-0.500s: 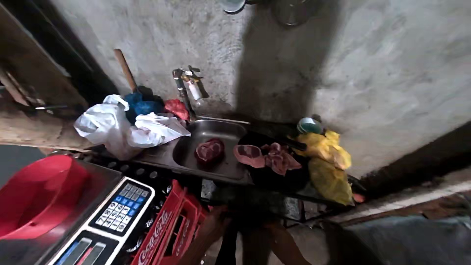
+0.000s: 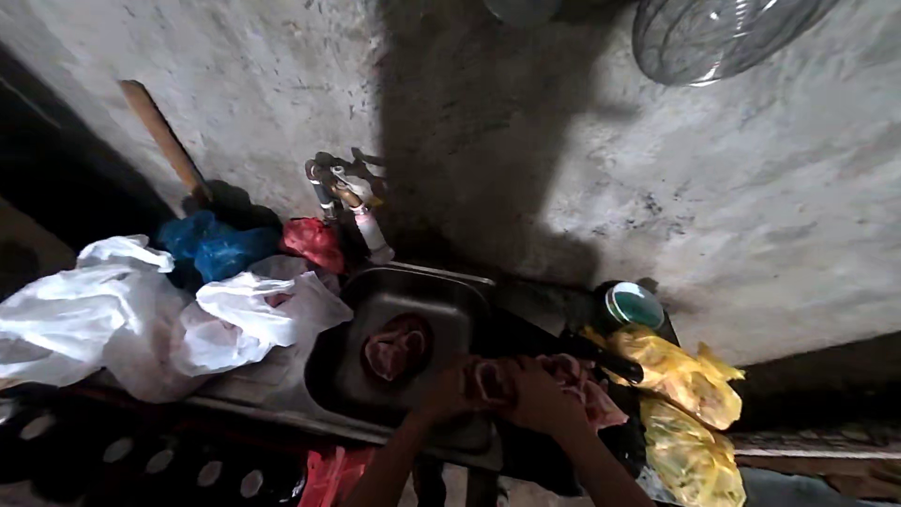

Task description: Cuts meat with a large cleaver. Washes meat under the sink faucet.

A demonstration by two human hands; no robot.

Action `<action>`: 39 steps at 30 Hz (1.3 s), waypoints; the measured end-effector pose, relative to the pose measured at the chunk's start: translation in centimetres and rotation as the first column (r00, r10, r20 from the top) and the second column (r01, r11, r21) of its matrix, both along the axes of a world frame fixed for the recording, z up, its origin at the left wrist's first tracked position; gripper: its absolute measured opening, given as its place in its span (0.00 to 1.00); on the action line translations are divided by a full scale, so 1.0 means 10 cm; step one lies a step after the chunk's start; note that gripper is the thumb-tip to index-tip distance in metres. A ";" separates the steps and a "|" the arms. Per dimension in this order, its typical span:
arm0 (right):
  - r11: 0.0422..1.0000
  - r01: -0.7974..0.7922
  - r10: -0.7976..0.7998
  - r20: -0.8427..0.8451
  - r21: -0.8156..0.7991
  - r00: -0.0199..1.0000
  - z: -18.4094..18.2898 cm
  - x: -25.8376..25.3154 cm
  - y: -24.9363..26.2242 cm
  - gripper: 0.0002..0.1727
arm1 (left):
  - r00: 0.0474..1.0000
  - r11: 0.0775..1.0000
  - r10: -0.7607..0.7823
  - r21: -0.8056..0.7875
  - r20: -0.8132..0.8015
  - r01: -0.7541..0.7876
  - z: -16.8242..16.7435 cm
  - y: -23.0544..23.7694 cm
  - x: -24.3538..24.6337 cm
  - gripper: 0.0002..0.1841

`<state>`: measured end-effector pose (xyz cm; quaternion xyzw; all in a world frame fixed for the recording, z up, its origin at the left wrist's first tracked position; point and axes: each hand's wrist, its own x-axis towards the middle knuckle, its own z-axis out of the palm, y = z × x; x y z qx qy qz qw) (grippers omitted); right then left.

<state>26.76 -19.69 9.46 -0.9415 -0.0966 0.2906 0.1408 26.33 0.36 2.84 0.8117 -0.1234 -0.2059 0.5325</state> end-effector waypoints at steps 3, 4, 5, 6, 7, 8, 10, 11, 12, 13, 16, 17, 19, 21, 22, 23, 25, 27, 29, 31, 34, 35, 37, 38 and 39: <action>0.993 0.026 -0.026 0.001 0.119 1.000 -0.06 0.11 -0.13 0.50 | 1.000 0.995 0.022 -0.095 -0.021 -0.024 -0.04 0.00 0.05 0.42; 0.982 0.048 -0.046 -0.017 0.180 0.999 -0.07 0.14 -0.17 0.48 | 0.998 0.991 0.035 -0.126 -0.043 -0.040 -0.02 -0.02 0.06 0.40; 0.967 0.075 -0.065 -0.048 0.242 0.997 -0.08 0.18 -0.19 0.47 | 0.997 0.987 0.049 -0.148 -0.061 -0.058 -0.01 -0.03 0.08 0.39; 0.948 0.097 -0.077 -0.075 0.303 0.994 -0.10 0.21 -0.21 0.45 | 0.995 0.984 0.064 -0.162 -0.081 -0.077 0.02 -0.04 0.08 0.37; 0.928 0.122 -0.089 -0.108 0.353 0.990 -0.12 0.23 -0.22 0.42 | 0.991 0.979 0.081 -0.179 -0.108 -0.099 0.04 -0.05 0.08 0.36; 0.909 0.147 -0.098 -0.143 0.390 0.985 -0.13 0.25 -0.22 0.40 | 0.988 0.973 0.097 -0.199 -0.124 -0.120 0.04 -0.06 0.09 0.36; 0.876 0.183 -0.108 -0.187 0.447 0.976 -0.18 0.31 -0.22 0.38 | 0.982 0.956 0.124 -0.247 -0.141 -0.157 0.02 -0.08 0.11 0.37; 0.862 0.196 -0.112 -0.202 0.467 0.973 -0.21 0.32 -0.24 0.38 | 0.979 0.946 0.138 -0.273 -0.151 -0.175 0.02 -0.10 0.11 0.38; 0.849 0.211 -0.119 -0.215 0.483 0.969 -0.24 0.33 -0.25 0.39 | 0.977 0.937 0.148 -0.296 -0.151 -0.188 0.01 -0.13 0.11 0.39; 0.839 0.222 -0.126 -0.220 0.496 0.967 -0.26 0.33 -0.27 0.41 | 0.978 0.931 0.153 -0.310 -0.144 -0.192 0.01 -0.16 0.12 0.39; 0.811 0.259 -0.144 -0.249 0.525 0.958 -0.25 0.32 -0.32 0.44 | 0.975 0.935 0.171 -0.291 -0.139 -0.205 0.09 -0.27 0.13 0.38; 0.801 0.271 -0.155 -0.253 0.533 0.955 -0.25 0.32 -0.33 0.45 | 0.973 0.936 0.179 -0.278 -0.148 -0.214 0.15 -0.31 0.13 0.38; 0.791 0.287 -0.178 -0.246 0.541 0.953 -0.25 0.31 -0.34 0.47 | 0.967 0.937 0.194 -0.262 -0.164 -0.232 0.23 -0.38 0.13 0.36; 0.801 0.276 -0.189 -0.214 0.531 0.959 -0.23 0.30 -0.33 0.46 | 0.966 0.935 0.208 -0.261 -0.151 -0.242 0.25 -0.41 0.14 0.33; 0.814 0.260 -0.185 -0.194 0.519 0.964 -0.19 0.30 -0.31 0.46 | 0.968 0.937 0.209 -0.257 -0.138 -0.239 0.25 -0.42 0.15 0.32; 0.822 0.243 -0.176 -0.176 0.515 0.969 -0.16 0.31 -0.30 0.47 | 0.972 0.937 0.205 -0.262 -0.116 -0.229 0.24 -0.43 0.15 0.31; 0.820 0.218 -0.174 -0.132 0.529 0.976 -0.15 0.32 -0.28 0.48 | 0.979 0.945 0.194 -0.256 -0.060 -0.203 0.22 -0.46 0.15 0.30; 0.799 0.214 -0.175 -0.123 0.562 0.977 -0.16 0.34 -0.28 0.48 | 0.979 0.949 0.201 -0.239 -0.044 -0.206 0.25 -0.49 0.15 0.32; 0.770 0.223 -0.176 -0.136 0.597 0.975 -0.17 0.35 -0.31 0.49 | 0.971 0.943 0.231 -0.231 -0.065 -0.239 0.30 -0.52 0.13 0.38; 0.724 0.228 -0.183 -0.137 0.651 0.973 -0.19 0.33 -0.32 0.50 | 0.956 0.914 0.275 -0.282 -0.101 -0.293 0.29 -0.54 0.09 0.46; 0.636 0.227 -0.175 -0.149 0.737 0.973 -0.19 0.29 -0.30 0.51 | 0.929 0.808 0.291 -0.461 -0.227 -0.366 0.26 -0.56 0.06 0.51; 0.615 0.229 -0.166 -0.160 0.754 0.973 -0.19 0.29 -0.28 0.51 | 0.932 0.788 0.265 -0.501 -0.247 -0.356 0.25 -0.55 0.06 0.50; 0.596 0.240 -0.155 -0.183 0.766 0.971 -0.20 0.27 -0.27 0.50 | 0.941 0.794 0.232 -0.510 -0.248 -0.330 0.27 -0.53 0.08 0.48; 0.601 0.237 -0.152 -0.182 0.764 0.972 -0.20 0.26 -0.27 0.51 | 0.944 0.805 0.227 -0.499 -0.241 -0.321 0.28 -0.52 0.09 0.47; 0.614 0.232 -0.148 -0.179 0.754 0.973 -0.19 0.26 -0.28 0.51 | 0.948 0.818 0.221 -0.486 -0.229 -0.308 0.27 -0.51 0.09 0.46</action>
